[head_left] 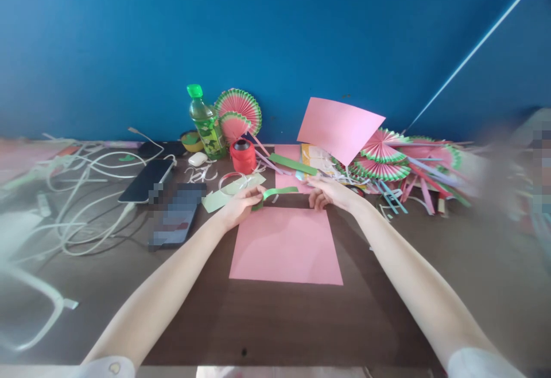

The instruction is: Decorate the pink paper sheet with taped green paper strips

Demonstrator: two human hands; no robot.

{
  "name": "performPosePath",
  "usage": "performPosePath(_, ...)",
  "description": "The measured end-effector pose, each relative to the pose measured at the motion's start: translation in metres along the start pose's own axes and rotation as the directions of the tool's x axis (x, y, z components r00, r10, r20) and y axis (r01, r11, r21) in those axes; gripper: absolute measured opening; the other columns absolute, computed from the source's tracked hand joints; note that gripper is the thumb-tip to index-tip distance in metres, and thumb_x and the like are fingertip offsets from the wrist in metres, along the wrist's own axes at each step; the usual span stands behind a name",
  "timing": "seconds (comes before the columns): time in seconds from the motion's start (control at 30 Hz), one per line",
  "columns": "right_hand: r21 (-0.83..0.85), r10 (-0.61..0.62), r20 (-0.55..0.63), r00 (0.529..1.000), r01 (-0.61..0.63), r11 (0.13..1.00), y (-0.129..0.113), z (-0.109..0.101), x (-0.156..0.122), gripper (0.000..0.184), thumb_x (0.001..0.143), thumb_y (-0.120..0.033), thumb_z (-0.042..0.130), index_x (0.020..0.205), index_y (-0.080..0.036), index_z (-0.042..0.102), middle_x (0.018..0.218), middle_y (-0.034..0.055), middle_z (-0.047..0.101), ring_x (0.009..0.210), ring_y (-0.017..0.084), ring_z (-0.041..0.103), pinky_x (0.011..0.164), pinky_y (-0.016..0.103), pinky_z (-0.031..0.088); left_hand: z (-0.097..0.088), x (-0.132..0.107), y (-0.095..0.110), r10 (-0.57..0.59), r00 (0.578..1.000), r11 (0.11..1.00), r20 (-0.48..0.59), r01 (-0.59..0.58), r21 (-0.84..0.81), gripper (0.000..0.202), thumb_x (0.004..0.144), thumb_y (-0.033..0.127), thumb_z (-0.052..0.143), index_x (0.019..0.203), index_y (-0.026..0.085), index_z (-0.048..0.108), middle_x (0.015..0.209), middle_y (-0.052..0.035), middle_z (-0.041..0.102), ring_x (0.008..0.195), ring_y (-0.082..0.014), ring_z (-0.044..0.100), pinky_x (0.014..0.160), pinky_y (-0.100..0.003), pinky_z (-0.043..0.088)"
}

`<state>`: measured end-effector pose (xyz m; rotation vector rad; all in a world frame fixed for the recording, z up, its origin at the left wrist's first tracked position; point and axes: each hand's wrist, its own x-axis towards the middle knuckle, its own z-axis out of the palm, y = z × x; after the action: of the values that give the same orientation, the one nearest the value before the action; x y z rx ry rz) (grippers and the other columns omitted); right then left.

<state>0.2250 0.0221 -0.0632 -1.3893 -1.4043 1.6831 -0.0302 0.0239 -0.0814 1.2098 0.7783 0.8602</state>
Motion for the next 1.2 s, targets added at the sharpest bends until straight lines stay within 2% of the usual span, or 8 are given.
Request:
performPosePath(0.13, -0.196, -0.231, -0.012, 0.973, 0.225, 0.955, -0.005, 0.008, -0.003, 0.045, 0.079, -0.048, 0.048, 0.114, -0.019, 0.049, 0.042, -0.0072, 0.048, 0.034, 0.008, 0.043, 0.037, 0.019, 0.035, 0.000, -0.001, 0.001, 0.006, 0.999, 0.999, 0.041, -0.008, 0.039, 0.008, 0.070, 0.023, 0.059, 0.070, 0.016, 0.054, 0.066, 0.0015, 0.046, 0.062, -0.0101, 0.040, 0.058, -0.024, 0.029)
performPosePath(0.27, -0.472, -0.344, -0.010, 0.939, 0.299, 0.829, -0.008, 0.012, -0.004, 0.033, 0.074, -0.046, 0.053, 0.089, -0.017, 0.061, 0.049, -0.0060, 0.046, 0.044, 0.007, 0.041, 0.047, 0.021, 0.032, 0.001, -0.002, 0.003, -0.008, 0.998, 0.998, 0.068, 0.003, 0.062, 0.009, 0.071, 0.025, 0.058, 0.071, 0.017, 0.055, 0.067, 0.0017, 0.046, 0.060, -0.0093, 0.039, 0.057, -0.024, 0.029)
performPosePath(0.37, -0.562, -0.386, 0.007, 0.923, 0.323, 0.762, -0.008, 0.009, -0.004, 0.030, 0.071, -0.045, 0.057, 0.070, -0.016, 0.060, 0.057, -0.0037, 0.048, 0.054, 0.009, 0.043, 0.054, 0.023, 0.032, 0.002, -0.002, 0.004, -0.020, 0.997, 0.998, 0.070, 0.015, 0.067, 0.008, 0.070, 0.024, 0.059, 0.071, 0.017, 0.056, 0.069, 0.0017, 0.049, 0.059, -0.0085, 0.039, 0.057, -0.023, 0.029)
performPosePath(0.57, -0.420, -0.122, 0.119, 0.985, 0.161, 0.893, -0.011, -0.003, -0.010, 0.024, 0.067, -0.039, 0.062, 0.066, -0.016, 0.056, 0.059, -0.0023, 0.053, 0.053, 0.010, 0.049, 0.049, 0.022, 0.036, 0.001, -0.001, 0.000, -0.022, 0.999, 0.980, 0.024, 0.017, 0.199, 0.017, 0.069, 0.021, 0.059, 0.085, 0.017, 0.062, 0.090, -0.0033, 0.059, 0.078, -0.0135, 0.050, 0.068, -0.026, 0.036)
performPosePath(0.67, -0.345, -0.029, 0.120, 0.992, 0.069, 0.936, -0.014, -0.007, -0.014, 0.022, 0.065, -0.035, 0.064, 0.063, -0.015, 0.054, 0.058, -0.0021, 0.053, 0.052, 0.010, 0.053, 0.050, 0.022, 0.041, 0.001, -0.001, 0.000, 0.001, 1.000, 0.986, 0.031, -0.006, 0.164, 0.025, 0.069, 0.017, 0.056, 0.093, 0.019, 0.063, 0.097, -0.0040, 0.062, 0.093, -0.0178, 0.052, 0.081, -0.030, 0.036)
performPosePath(0.73, -0.303, 0.016, 0.151, 0.988, 0.031, 0.953, -0.016, -0.009, -0.016, 0.021, 0.065, -0.033, 0.065, 0.064, -0.015, 0.054, 0.060, -0.0014, 0.056, 0.054, 0.011, 0.056, 0.052, 0.024, 0.045, 0.002, 0.000, 0.001, 0.020, 0.999, 0.993, -0.025, -0.017, 0.116, 0.026, 0.068, 0.014, 0.055, 0.091, 0.019, 0.063, 0.096, -0.0040, 0.063, 0.098, -0.0190, 0.052, 0.086, -0.032, 0.034)
performPosePath(0.9, -0.247, 0.078, 0.225, 0.971, -0.020, 0.969, -0.015, -0.012, -0.018, 0.020, 0.067, -0.032, 0.065, 0.065, -0.015, 0.055, 0.067, 0.0017, 0.061, 0.060, 0.013, 0.061, 0.060, 0.028, 0.052, 0.005, 0.000, 0.000, 0.066, 0.989, 0.996, -0.132, -0.059, 0.062, 0.026, 0.064, 0.010, 0.050, 0.086, 0.018, 0.062, 0.093, -0.0043, 0.063, 0.100, -0.0200, 0.052, 0.089, -0.034, 0.033)
performPosePath(1.2, -0.214, 0.105, 0.252, 0.962, -0.051, 0.976, -0.013, -0.015, -0.018, 0.016, 0.068, -0.029, 0.065, 0.064, -0.016, 0.056, 0.068, 0.0030, 0.062, 0.065, 0.016, 0.063, 0.069, 0.034, 0.053, 0.000, 0.001, -0.001, 0.119, 0.989, 0.938, -0.086, -0.084, 0.336, 0.027, 0.065, 0.012, 0.050, 0.089, 0.017, 0.059, 0.096, -0.0052, 0.062, 0.096, -0.0203, 0.054, 0.087, -0.036, 0.038)
